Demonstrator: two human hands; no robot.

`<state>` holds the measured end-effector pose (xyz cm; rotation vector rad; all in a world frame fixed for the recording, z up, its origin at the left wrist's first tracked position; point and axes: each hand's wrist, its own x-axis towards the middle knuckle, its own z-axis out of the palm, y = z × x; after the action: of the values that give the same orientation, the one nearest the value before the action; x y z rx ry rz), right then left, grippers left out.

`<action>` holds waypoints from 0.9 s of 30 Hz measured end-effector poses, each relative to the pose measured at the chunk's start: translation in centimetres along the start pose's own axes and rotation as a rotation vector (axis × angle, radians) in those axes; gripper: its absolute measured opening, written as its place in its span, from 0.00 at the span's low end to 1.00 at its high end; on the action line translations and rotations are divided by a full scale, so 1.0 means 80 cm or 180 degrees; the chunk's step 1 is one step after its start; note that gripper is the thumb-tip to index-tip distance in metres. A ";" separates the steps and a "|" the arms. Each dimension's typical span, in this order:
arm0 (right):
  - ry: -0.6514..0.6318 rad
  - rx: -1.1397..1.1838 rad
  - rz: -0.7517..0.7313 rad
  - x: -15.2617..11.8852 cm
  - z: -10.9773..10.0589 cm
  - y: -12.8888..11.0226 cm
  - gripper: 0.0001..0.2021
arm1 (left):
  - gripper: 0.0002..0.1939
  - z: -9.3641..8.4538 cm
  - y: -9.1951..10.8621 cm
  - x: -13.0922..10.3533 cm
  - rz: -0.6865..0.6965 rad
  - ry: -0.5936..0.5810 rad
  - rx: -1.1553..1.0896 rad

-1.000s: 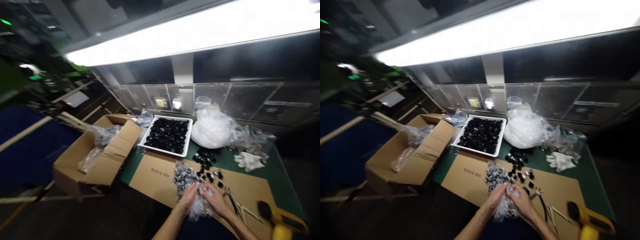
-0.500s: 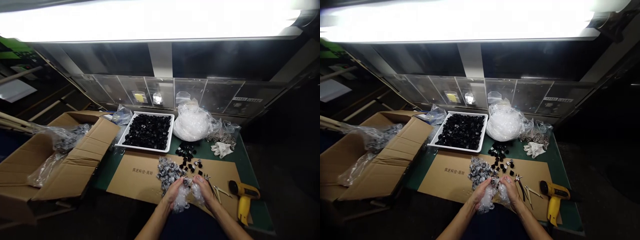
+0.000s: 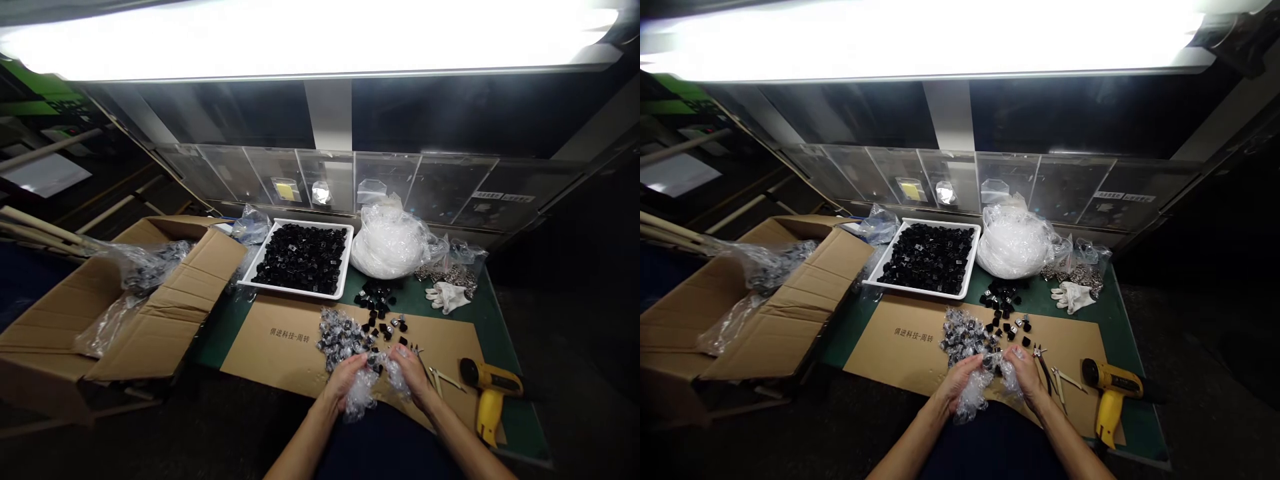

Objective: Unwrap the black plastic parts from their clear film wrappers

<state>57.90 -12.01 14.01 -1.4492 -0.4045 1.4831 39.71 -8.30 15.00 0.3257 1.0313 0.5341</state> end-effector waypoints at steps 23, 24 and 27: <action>0.0915 -0.2308 -0.0165 0.054 -0.046 0.046 0.16 | 0.11 0.042 0.005 0.027 0.2208 0.1182 0.3443; 0.0870 -0.2422 -0.0121 0.064 -0.041 0.046 0.16 | 0.11 0.038 0.009 0.022 0.2166 0.1239 0.3310; 0.0712 -0.2733 0.0095 0.096 -0.023 0.049 0.14 | 0.11 0.018 0.018 0.005 0.1908 0.1391 0.2828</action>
<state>59.46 -8.39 6.12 -2.2634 -0.9545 1.1850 40.74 -6.93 16.10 1.3810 1.5752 0.6702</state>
